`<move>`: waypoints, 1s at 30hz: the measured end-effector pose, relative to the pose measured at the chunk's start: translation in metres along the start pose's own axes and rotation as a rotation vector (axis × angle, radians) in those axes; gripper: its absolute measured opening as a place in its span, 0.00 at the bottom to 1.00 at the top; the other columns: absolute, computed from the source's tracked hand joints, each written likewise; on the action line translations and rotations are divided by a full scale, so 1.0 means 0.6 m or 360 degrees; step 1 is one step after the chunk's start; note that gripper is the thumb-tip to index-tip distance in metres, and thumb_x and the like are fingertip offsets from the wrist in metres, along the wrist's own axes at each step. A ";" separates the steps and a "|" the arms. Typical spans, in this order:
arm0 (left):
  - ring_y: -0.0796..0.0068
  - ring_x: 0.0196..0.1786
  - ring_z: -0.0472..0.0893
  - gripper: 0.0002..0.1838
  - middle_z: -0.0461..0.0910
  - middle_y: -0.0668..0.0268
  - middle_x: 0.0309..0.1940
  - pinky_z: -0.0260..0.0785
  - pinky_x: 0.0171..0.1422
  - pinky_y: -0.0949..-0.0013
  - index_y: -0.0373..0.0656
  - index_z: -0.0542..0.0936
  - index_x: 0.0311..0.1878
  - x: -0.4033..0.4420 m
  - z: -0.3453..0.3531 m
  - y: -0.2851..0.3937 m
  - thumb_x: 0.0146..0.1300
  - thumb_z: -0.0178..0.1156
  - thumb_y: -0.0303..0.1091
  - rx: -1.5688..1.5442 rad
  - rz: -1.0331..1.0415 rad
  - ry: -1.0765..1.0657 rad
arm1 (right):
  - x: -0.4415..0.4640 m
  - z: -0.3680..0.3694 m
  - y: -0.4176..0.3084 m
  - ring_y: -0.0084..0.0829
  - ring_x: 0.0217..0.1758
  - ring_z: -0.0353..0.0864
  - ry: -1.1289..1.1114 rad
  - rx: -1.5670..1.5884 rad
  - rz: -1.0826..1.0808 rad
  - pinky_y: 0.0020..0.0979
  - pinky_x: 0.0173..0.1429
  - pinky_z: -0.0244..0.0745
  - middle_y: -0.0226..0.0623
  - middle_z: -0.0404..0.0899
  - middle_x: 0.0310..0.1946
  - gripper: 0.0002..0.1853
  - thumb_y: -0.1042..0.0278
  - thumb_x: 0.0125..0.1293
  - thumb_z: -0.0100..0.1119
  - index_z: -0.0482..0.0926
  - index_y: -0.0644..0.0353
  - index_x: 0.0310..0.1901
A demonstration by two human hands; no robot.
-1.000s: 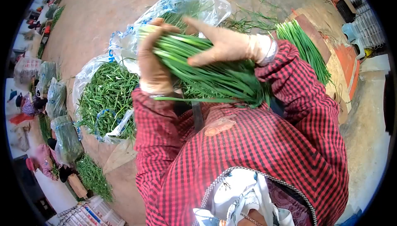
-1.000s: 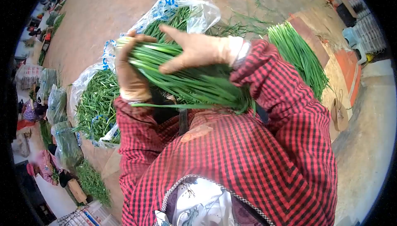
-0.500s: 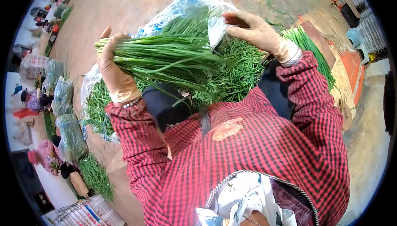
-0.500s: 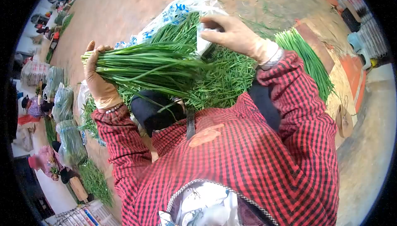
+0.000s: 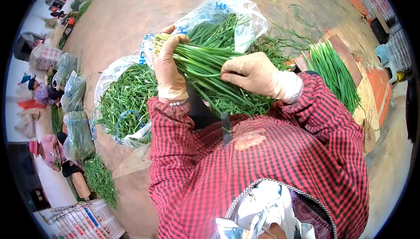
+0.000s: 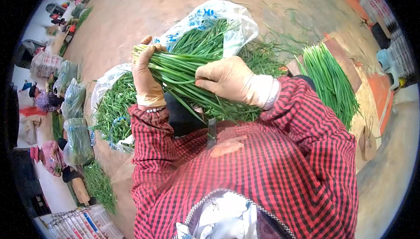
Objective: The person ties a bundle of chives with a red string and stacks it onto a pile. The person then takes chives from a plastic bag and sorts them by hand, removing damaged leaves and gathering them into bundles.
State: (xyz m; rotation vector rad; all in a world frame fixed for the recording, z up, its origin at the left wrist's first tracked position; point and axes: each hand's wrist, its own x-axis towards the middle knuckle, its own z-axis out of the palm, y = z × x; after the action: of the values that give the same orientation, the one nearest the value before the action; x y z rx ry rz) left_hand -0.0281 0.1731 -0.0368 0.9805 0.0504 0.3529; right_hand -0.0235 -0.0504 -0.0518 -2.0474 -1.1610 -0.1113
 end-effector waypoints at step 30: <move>0.62 0.73 0.62 0.31 0.63 0.54 0.70 0.49 0.78 0.58 0.39 0.59 0.74 -0.034 0.301 -0.207 0.71 0.53 0.37 0.0413 -0.0049 -0.0914 | -0.150 -0.145 0.073 0.30 0.47 0.82 0.1348 0.1700 0.1036 0.34 0.59 0.77 0.35 0.80 0.47 0.31 0.70 0.57 0.65 0.70 0.59 0.64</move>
State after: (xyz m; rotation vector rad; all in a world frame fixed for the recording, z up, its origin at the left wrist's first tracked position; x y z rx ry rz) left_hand 0.0222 -0.0412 -0.0396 1.3065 -0.4190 0.0255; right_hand -0.0178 -0.1830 -0.0534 -1.0864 0.0661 -0.0138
